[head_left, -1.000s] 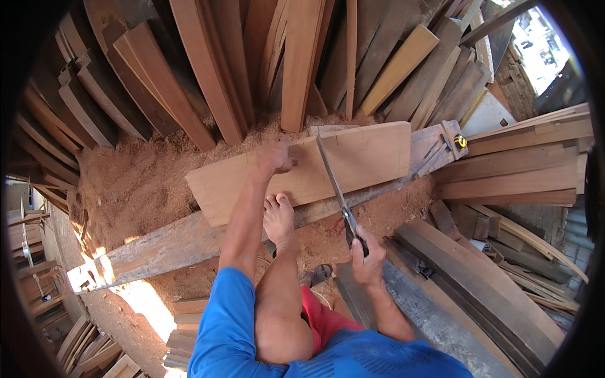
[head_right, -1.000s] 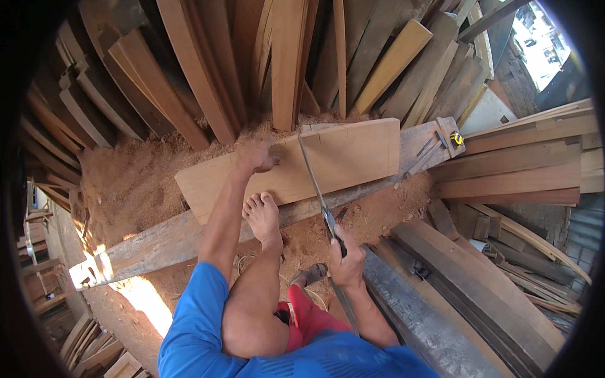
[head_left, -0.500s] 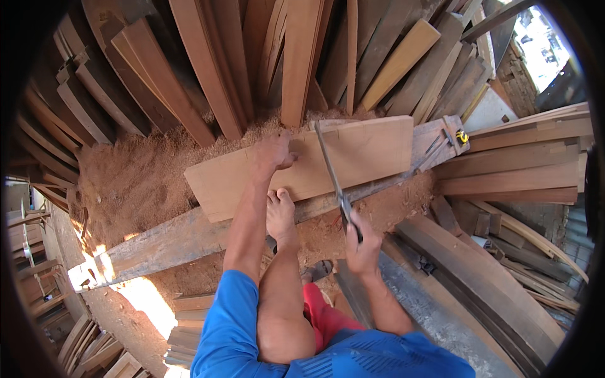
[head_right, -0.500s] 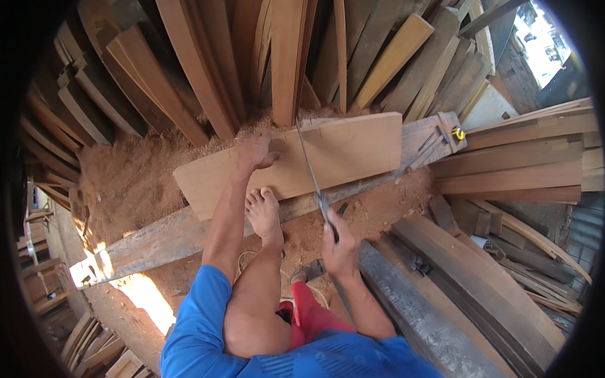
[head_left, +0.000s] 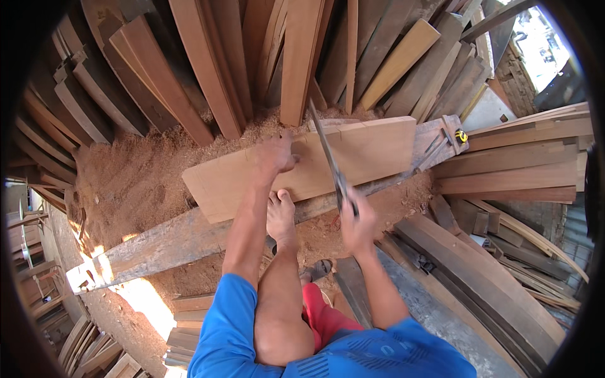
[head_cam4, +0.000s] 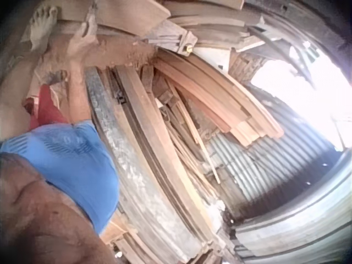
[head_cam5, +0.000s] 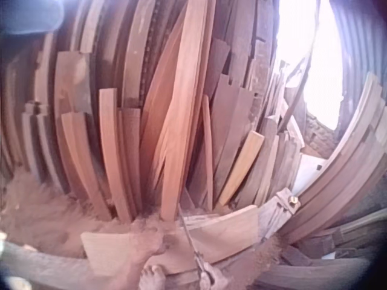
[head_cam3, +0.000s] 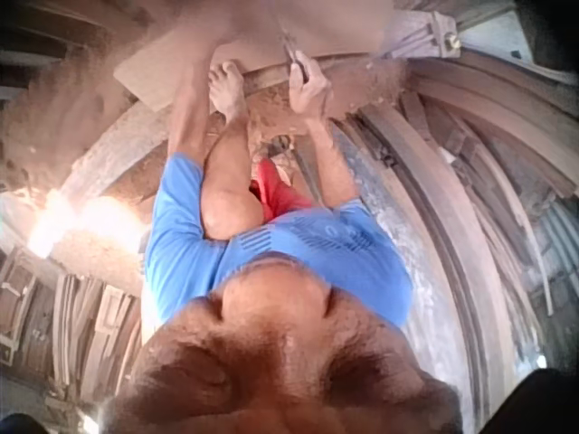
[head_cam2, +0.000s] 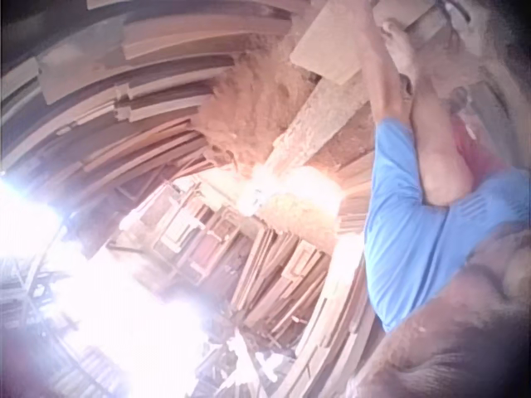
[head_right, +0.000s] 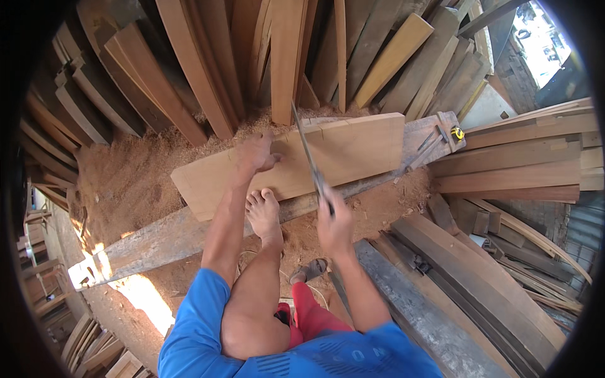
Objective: The person saws a wood plank and then uses a hammer and chisel to carve a notch into the side of the wood.
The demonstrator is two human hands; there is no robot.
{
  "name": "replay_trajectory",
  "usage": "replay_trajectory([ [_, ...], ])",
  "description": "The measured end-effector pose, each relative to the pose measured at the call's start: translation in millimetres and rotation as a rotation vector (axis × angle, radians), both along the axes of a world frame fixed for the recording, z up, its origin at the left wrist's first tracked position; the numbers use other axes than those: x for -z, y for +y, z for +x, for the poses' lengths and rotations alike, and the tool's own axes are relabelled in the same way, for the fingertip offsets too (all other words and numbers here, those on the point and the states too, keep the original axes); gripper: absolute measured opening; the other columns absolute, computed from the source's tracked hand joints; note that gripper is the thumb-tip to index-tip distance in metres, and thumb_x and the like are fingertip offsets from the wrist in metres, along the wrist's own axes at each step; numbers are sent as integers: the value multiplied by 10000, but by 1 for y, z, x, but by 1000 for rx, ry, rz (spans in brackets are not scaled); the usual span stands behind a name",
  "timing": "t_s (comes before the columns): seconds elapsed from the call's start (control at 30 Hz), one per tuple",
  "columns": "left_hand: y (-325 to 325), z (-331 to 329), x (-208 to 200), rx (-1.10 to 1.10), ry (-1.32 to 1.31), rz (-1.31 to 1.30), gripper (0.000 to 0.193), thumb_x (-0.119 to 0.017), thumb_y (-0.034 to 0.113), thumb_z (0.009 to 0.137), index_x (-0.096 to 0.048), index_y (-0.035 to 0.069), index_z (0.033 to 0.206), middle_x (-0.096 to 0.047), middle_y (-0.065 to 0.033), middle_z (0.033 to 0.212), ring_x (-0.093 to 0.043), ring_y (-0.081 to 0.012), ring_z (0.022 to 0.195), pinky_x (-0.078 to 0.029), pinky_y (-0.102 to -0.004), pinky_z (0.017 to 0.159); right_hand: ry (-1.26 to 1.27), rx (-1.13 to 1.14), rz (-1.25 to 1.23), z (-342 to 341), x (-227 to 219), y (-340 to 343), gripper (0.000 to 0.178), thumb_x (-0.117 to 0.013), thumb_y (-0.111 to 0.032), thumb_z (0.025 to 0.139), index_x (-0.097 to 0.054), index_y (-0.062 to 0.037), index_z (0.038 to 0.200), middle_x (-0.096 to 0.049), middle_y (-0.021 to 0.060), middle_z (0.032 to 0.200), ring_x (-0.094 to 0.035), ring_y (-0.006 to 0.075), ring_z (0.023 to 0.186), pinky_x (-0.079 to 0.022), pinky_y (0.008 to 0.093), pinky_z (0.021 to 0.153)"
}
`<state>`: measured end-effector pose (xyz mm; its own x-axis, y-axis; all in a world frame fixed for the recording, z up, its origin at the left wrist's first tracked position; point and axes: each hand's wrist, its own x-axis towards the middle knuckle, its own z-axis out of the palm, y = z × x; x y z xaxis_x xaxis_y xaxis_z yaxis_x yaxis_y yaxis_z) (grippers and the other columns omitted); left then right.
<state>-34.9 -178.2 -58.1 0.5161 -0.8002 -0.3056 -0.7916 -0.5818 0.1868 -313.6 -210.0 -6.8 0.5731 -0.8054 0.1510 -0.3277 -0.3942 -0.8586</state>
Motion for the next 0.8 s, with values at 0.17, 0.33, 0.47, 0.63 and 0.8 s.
replay_trajectory([
  [0.17,-13,-3,-7,12,79,-47,762,-845,591,811,-602,94,1335,-739,-186,1222,-695,-380,1194,-552,-523,976,98,-19,28,90,-6,-65,311,-623,-90,1025,-685,27,1307,-763,238,1081,-759,358,955,-575,424,833],
  [0.33,0,19,2,-45,96,15,766,-848,578,815,-596,118,1373,-713,-203,1279,-672,-390,1235,-552,-514,996,6,-61,-7,-37,-12,14,287,-607,-72,1043,-683,33,1299,-725,119,898,-659,148,710,-521,331,631],
  [0.47,-2,6,1,-53,73,15,748,-835,572,833,-596,133,1389,-707,-208,1297,-667,-401,1244,-545,-516,1016,13,-10,-48,0,3,-3,264,-614,-71,1042,-684,44,1270,-740,151,934,-688,185,765,-545,371,687],
  [0.63,-19,1,-12,-50,128,6,731,-834,558,840,-603,130,1386,-702,-170,1326,-653,-385,1280,-509,-531,1071,10,-11,-27,78,1,-57,280,-627,-93,1037,-687,18,1287,-746,215,1021,-734,316,899,-565,433,796],
  [0.8,-1,14,-9,-58,101,20,733,-845,577,818,-622,97,1326,-715,-156,1290,-659,-377,1260,-509,-519,1073,5,-41,92,-54,-22,28,318,-581,-77,1057,-665,61,1330,-691,103,899,-645,152,761,-517,330,673],
])
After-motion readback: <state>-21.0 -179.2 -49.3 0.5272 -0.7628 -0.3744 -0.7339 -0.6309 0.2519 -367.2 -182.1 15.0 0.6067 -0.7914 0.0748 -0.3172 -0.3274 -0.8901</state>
